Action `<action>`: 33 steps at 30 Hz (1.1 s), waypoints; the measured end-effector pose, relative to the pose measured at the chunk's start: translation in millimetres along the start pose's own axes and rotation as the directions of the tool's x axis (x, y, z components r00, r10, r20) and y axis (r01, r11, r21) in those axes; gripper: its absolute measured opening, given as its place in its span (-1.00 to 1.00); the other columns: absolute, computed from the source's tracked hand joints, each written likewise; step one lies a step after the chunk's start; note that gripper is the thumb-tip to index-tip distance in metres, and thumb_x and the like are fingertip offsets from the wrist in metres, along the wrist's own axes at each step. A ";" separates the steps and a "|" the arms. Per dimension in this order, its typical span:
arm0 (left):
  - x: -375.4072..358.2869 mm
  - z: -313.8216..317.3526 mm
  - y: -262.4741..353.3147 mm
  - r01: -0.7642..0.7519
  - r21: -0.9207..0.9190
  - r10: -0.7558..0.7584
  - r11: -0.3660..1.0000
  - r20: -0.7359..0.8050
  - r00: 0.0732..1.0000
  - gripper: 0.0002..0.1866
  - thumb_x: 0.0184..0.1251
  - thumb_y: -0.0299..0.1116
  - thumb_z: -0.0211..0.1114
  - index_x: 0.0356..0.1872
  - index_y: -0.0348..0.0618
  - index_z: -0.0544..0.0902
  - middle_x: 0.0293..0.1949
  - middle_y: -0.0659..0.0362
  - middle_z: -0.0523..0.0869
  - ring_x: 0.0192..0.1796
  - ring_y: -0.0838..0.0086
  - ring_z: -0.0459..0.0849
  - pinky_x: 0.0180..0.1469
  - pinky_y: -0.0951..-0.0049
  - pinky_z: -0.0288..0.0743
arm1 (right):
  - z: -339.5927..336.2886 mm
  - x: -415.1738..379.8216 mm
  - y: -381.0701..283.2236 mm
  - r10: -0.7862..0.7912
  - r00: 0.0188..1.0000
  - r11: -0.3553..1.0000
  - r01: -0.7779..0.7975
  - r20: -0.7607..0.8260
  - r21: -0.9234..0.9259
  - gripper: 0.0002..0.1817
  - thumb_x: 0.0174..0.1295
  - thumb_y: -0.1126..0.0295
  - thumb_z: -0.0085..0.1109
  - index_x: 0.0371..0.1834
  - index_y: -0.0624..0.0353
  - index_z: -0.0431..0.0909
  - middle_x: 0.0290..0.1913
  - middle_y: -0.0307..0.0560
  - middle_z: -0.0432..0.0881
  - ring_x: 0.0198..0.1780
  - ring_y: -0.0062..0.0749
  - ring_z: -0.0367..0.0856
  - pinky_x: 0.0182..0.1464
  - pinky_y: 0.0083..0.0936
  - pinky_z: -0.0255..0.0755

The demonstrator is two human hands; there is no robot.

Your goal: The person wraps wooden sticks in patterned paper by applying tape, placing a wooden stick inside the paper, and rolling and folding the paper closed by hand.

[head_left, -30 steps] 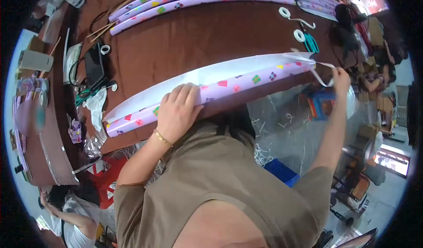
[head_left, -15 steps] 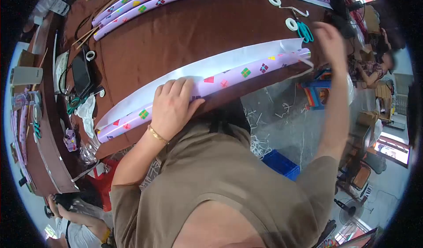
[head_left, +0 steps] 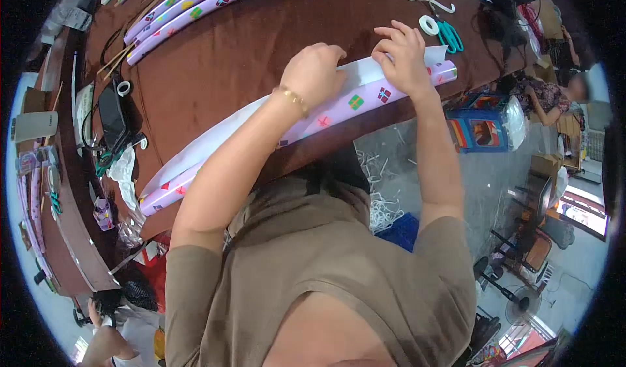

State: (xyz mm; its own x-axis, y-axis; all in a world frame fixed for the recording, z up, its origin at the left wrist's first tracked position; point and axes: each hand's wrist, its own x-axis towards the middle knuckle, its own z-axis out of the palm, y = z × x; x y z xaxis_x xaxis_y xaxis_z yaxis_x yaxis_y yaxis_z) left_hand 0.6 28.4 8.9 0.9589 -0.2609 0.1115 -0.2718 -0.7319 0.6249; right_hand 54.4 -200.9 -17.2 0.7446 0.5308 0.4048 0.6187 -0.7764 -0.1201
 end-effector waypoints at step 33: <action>25.1 -30.5 -32.4 0.185 -0.321 0.009 0.929 0.518 0.855 -0.67 0.12 -0.30 0.42 -0.09 -0.20 0.78 -0.20 0.04 0.81 -0.16 0.36 0.75 0.00 0.36 0.56 | 5.4 -1.7 8.5 0.026 0.998 0.998 -0.022 -0.056 0.062 -0.89 0.14 0.27 0.26 -0.44 0.00 0.71 0.12 -0.33 0.66 0.38 -0.17 0.36 0.45 0.13 -0.02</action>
State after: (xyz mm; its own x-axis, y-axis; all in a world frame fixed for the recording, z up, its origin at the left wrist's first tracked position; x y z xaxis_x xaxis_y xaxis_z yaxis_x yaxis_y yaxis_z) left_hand 35.9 64.8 15.0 0.7755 -0.5558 -0.2995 -0.0491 -0.5261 0.8490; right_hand 59.8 -206.6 -23.7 0.7451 0.4905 0.4519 0.6163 -0.7655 -0.1852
